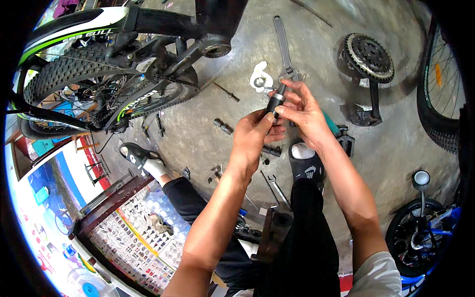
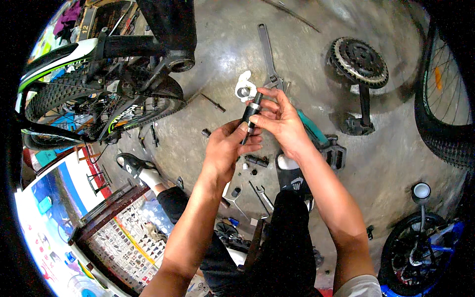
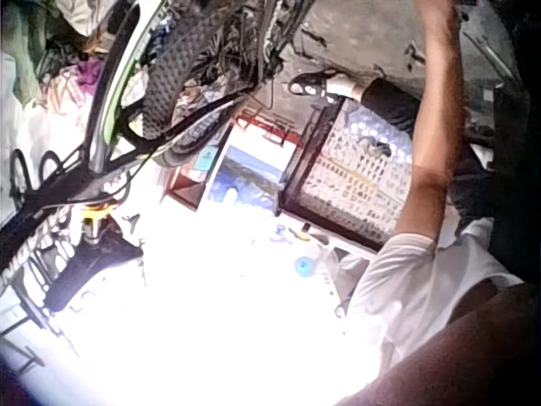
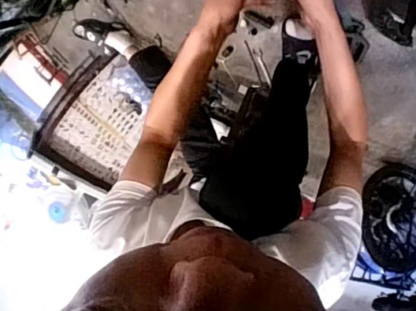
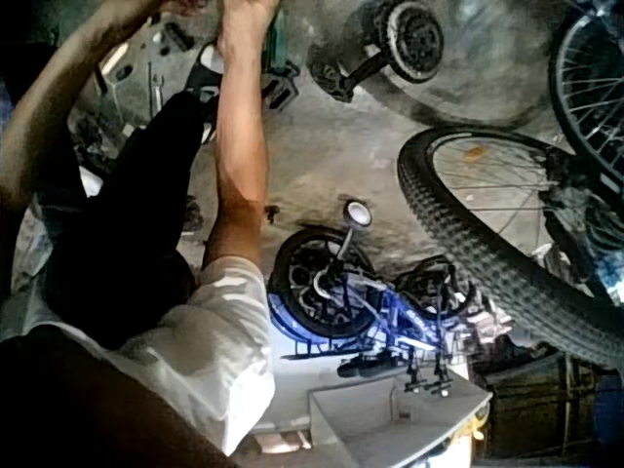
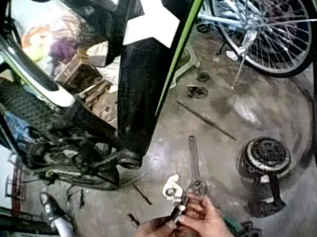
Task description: The person uses a hammer and pliers to remove components from a bicycle's bottom bracket shell, then handles a cartridge bottom bracket and applies grease to it by hand before threading it back into the frame and tightening it with an adjustable wrench and a bottom bracket tool.
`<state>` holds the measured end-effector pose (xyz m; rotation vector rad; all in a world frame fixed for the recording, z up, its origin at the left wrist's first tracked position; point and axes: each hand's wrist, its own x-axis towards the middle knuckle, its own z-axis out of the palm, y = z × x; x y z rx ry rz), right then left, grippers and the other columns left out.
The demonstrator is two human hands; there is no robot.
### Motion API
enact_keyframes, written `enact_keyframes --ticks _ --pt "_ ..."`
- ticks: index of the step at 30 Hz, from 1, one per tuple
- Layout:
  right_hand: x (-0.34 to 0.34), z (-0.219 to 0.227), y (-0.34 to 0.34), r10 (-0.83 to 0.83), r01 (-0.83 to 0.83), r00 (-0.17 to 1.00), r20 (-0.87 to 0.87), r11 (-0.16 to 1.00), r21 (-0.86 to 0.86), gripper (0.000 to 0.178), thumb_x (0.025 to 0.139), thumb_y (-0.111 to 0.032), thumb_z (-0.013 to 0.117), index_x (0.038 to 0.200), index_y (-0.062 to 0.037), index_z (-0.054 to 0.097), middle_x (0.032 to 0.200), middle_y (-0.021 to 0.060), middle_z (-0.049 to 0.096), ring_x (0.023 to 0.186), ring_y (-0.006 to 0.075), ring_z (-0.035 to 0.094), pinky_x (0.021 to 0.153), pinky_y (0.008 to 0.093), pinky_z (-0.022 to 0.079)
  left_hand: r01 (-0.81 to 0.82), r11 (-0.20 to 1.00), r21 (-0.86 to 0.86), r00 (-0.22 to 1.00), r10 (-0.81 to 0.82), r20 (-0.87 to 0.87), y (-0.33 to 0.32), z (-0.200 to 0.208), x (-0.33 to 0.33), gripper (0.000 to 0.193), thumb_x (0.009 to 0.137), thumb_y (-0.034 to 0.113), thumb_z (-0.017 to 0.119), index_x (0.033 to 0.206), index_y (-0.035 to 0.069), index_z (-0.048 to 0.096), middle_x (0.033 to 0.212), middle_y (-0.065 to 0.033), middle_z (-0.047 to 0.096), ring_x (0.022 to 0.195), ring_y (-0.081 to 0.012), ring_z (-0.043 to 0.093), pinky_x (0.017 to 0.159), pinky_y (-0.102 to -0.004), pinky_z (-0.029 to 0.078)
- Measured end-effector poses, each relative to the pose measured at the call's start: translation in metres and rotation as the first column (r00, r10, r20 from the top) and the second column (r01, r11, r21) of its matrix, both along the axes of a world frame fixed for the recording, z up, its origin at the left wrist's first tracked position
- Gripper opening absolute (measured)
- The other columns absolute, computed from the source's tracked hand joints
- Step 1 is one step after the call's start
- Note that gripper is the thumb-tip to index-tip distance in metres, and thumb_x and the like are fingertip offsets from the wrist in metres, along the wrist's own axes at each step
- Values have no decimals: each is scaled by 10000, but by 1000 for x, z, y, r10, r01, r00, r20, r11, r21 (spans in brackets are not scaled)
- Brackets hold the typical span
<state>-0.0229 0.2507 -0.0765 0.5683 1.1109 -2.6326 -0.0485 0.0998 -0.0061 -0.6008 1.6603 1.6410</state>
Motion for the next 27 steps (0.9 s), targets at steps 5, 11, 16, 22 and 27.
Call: enact_keyframes --ticks 5,11,16,22,27 --pt "-1 0 4 55 -56 998 -29 998 -17 627 878 3 724 1430 -92 441 1317 134 625 1121 179 619 932 336 528 0 996 86 997 -7 74 -10 -2 -3 431 1015 239 613 1249 -117 547 1048 -158 682 877 -223 695 830 -358 608" --pt "-1 -5 5 81 -80 996 -46 997 19 672 864 28 726 1448 -119 426 1316 115 608 1107 163 614 948 335 517 -22 996 89 998 16 67 -5 -5 -1 427 1016 226 606 1254 -122 540 1052 -150 676 873 -219 699 816 -355 618" --pt "-2 5 3 81 -76 995 -64 995 65 705 864 37 722 1467 -118 393 1338 110 588 1105 159 609 937 331 521 -54 991 122 997 46 66 -5 -6 -2 437 1022 211 593 1288 -125 507 1049 -149 672 862 -213 698 807 -347 623" --pt "0 7 1 49 -46 996 -80 998 44 738 867 44 717 1488 -106 348 1391 132 553 1121 181 617 947 340 527 -71 982 173 997 66 35 -3 -7 -5 456 1033 219 578 1329 -115 487 1083 -150 663 865 -222 695 795 -362 622" --pt "1 7 2 1 1 997 -72 999 34 764 866 58 717 1504 -117 334 1407 151 541 1152 204 622 952 349 539 -4 996 94 1000 6 -25 4 -8 -5 488 1036 246 577 1363 -104 486 1104 -160 664 836 -224 690 775 -362 615"
